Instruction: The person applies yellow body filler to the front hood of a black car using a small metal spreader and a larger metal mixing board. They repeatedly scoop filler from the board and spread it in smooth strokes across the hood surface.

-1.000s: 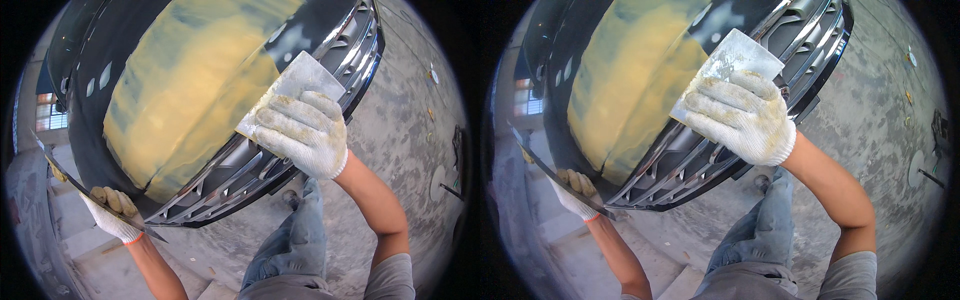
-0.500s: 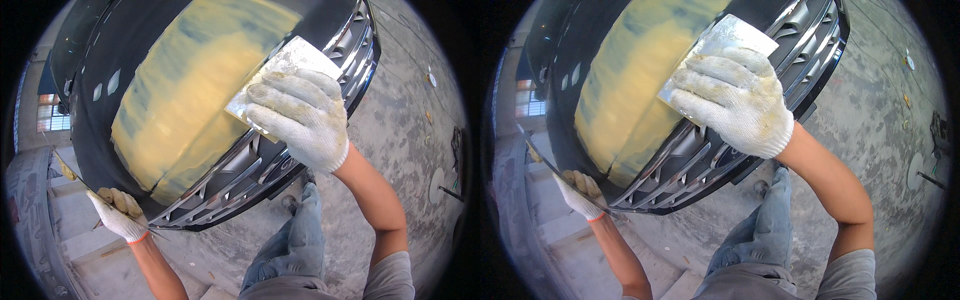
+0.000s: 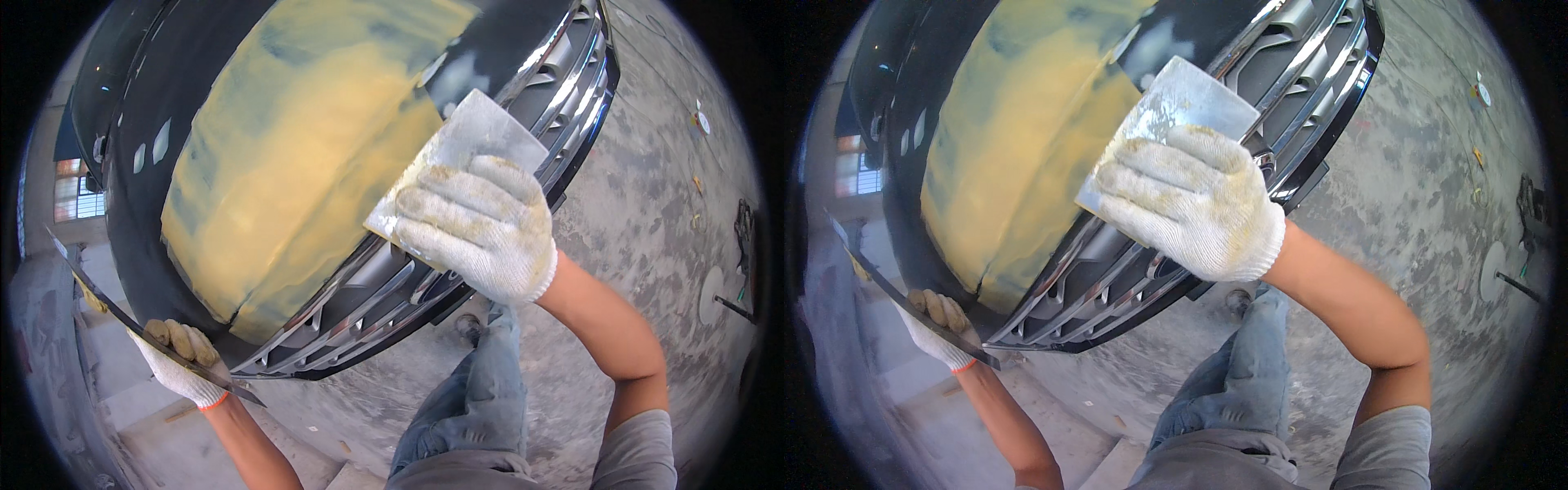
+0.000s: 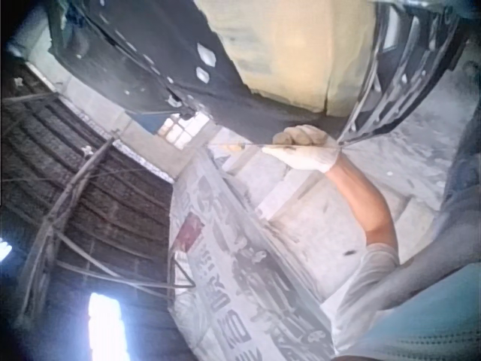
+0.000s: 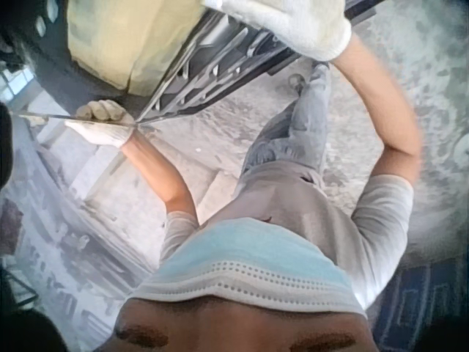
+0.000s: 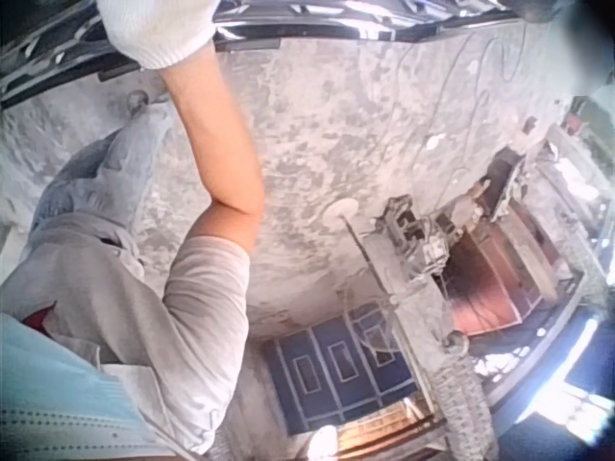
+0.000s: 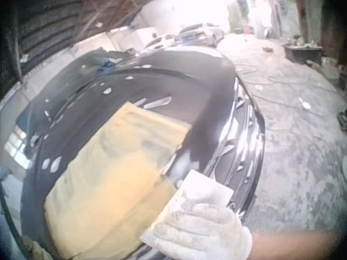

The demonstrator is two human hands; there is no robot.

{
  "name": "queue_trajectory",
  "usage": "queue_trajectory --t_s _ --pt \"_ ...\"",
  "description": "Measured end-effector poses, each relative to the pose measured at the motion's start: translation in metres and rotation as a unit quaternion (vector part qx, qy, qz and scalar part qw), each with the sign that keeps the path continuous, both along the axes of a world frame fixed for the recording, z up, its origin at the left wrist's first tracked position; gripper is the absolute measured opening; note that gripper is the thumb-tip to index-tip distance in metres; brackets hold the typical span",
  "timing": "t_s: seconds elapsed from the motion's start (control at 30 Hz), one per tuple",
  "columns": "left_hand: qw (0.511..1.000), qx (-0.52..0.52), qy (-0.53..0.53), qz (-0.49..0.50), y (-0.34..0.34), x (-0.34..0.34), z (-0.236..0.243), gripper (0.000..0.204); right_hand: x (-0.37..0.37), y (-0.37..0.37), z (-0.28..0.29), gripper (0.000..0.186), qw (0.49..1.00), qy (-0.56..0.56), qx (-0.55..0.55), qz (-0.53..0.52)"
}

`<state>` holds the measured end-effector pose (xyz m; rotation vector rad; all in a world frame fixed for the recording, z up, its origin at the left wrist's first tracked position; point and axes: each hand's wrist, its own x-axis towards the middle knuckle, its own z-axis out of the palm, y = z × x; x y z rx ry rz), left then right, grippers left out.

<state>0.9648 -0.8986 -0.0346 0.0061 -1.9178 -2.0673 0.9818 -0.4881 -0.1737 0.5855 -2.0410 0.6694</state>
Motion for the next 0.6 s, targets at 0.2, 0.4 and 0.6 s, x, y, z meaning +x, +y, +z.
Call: queue_trajectory --t_s 0.2,0.4,0.6 --pt "0.996 0.016 -0.003 -0.089 -0.012 -0.003 0.003 0.041 0.014 0.016 -0.010 0.038 1.000 -0.007 0.022 -0.002" --pt "1.000 0.014 -0.006 -0.001 0.000 -0.002 0.003 0.044 -0.009 0.038 0.016 0.033 0.998 0.014 0.000 -0.058" --pt "1.000 0.017 -0.015 0.015 0.010 -0.004 0.005 0.045 -0.039 0.046 0.030 0.038 0.998 0.036 0.019 -0.045"
